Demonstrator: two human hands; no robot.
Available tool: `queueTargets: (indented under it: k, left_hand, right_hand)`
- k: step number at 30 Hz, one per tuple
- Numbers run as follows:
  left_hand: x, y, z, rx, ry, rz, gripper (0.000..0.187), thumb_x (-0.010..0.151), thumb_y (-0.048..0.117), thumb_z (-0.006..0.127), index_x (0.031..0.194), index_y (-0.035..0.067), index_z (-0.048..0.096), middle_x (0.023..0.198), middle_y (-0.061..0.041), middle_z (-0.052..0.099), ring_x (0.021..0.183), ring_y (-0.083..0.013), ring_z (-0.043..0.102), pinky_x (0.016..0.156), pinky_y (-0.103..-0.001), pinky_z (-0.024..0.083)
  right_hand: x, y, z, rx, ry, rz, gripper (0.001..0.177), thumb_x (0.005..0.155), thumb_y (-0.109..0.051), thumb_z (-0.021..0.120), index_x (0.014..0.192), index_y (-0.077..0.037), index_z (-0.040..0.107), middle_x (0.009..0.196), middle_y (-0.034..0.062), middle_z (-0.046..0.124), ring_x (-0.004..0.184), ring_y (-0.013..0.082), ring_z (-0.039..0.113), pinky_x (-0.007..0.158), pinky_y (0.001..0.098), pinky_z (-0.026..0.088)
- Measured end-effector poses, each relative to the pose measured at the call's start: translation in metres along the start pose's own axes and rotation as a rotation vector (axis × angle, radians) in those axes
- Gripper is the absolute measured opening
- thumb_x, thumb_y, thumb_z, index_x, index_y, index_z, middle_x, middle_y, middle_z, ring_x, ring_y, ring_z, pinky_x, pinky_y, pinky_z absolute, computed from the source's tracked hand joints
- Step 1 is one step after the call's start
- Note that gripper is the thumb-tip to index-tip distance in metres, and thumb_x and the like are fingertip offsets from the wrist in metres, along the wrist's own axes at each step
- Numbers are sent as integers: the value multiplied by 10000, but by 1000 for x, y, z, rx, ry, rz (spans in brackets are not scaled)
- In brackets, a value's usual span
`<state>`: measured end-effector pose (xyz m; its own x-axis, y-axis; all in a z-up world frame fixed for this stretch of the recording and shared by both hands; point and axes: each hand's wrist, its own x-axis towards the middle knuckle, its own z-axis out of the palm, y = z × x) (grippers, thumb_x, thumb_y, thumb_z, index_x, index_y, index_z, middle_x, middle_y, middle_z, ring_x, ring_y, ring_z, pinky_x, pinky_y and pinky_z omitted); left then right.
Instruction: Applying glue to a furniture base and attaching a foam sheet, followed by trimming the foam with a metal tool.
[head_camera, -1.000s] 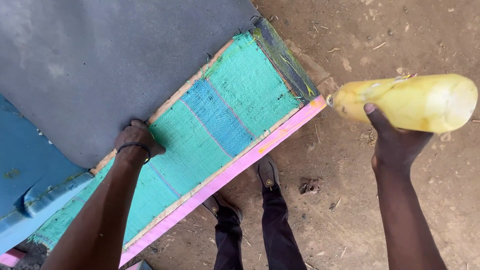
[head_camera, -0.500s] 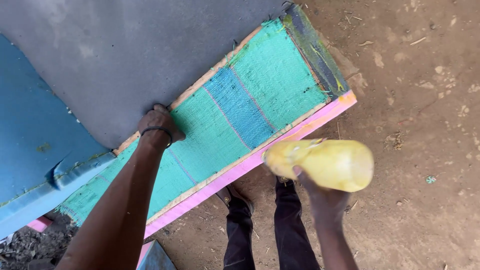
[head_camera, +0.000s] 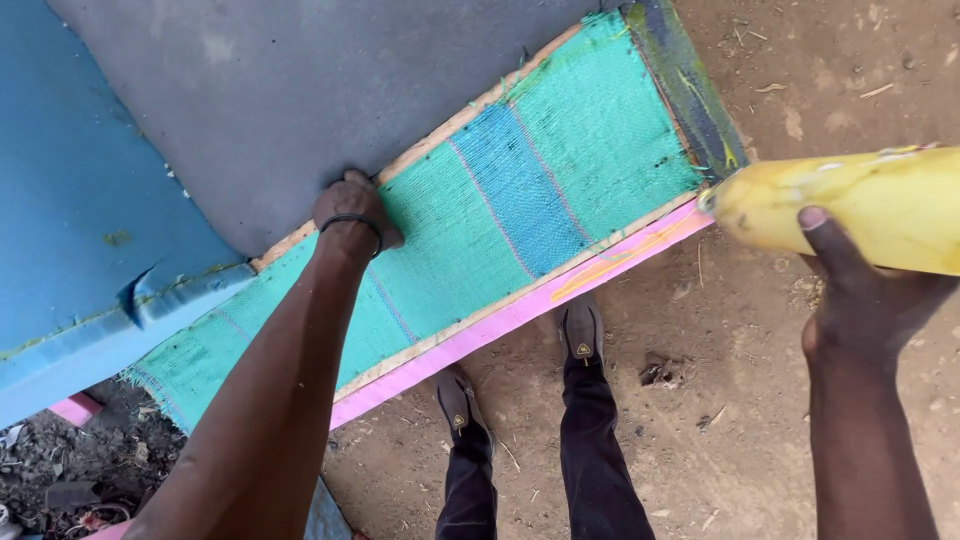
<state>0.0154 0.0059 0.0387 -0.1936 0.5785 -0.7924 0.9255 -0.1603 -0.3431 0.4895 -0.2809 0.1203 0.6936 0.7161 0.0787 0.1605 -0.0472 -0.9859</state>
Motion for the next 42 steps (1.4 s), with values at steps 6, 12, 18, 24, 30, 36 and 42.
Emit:
queueTargets:
  k: [6, 12, 18, 24, 30, 36, 42]
  left_hand:
    - [4, -16, 21, -178, 122, 76, 1324, 809, 487, 1139, 1831, 82, 399, 1602, -145, 734, 1419, -388, 777, 1117, -525, 718]
    - [7, -62, 96, -650, 449, 372, 800, 772, 453, 1095, 1318, 241, 549, 1425, -130, 682, 1370, -468, 801, 1231, -599, 578]
    - [-69, -109, 219, -843, 341, 185, 710, 765, 506, 1037, 1243, 296, 556, 1132, -115, 863, 940, -428, 782, 776, -629, 562]
    - [-116, -182, 340, -965, 255, -115, 501, 795, 604, 1007, 987, 289, 668, 897, 24, 801, 811, -303, 718, 730, -525, 525]
    - [-133, -196, 350, -1147, 219, -153, 550, 787, 565, 1116, 1057, 223, 781, 1044, -88, 901, 1138, -383, 895, 955, -476, 684]
    - [-133, -197, 345, -1127, 213, -107, 532, 855, 549, 1088, 1118, 220, 762, 1110, -109, 891, 1217, -432, 883, 1000, -539, 674]
    - [-145, -205, 326, -1119, 163, -102, 485, 893, 510, 1075, 1119, 214, 764, 1152, -120, 903, 1252, -453, 879, 1041, -521, 674]
  right_hand:
    - [-121, 3, 56, -107, 65, 226, 961, 997, -60, 1075, 1768, -28, 502, 1796, 236, 673, 1567, 351, 733, 1245, 547, 755]
    - [-268, -42, 175, -164, 30, 419, 1194, 713, -98, 1255, 1689, 29, 579, 1527, 179, 748, 1493, 218, 695, 1373, 552, 577]
    - [-250, -36, 125, -256, -40, 208, 913, 956, -227, 1112, 1690, 8, 623, 1688, 226, 750, 1490, 344, 772, 1290, 513, 689]
    - [-248, -53, 137, -145, -60, 80, 733, 1085, 40, 1068, 1653, 49, 604, 1689, 273, 757, 1534, 398, 794, 1303, 553, 764]
    - [-377, -39, 224, -187, -131, 440, 1148, 733, -24, 1216, 1694, 12, 589, 1554, 199, 752, 1477, 279, 713, 1095, 553, 629]
    - [-360, -27, 209, -249, -291, 329, 1120, 822, 0, 1180, 1752, -11, 557, 1585, 221, 756, 1504, 328, 730, 1126, 639, 628]
    - [-286, -26, 144, -62, -281, -7, 1075, 1105, 385, 1056, 1845, -52, 410, 1807, 250, 597, 1735, 438, 632, 1475, 713, 571]
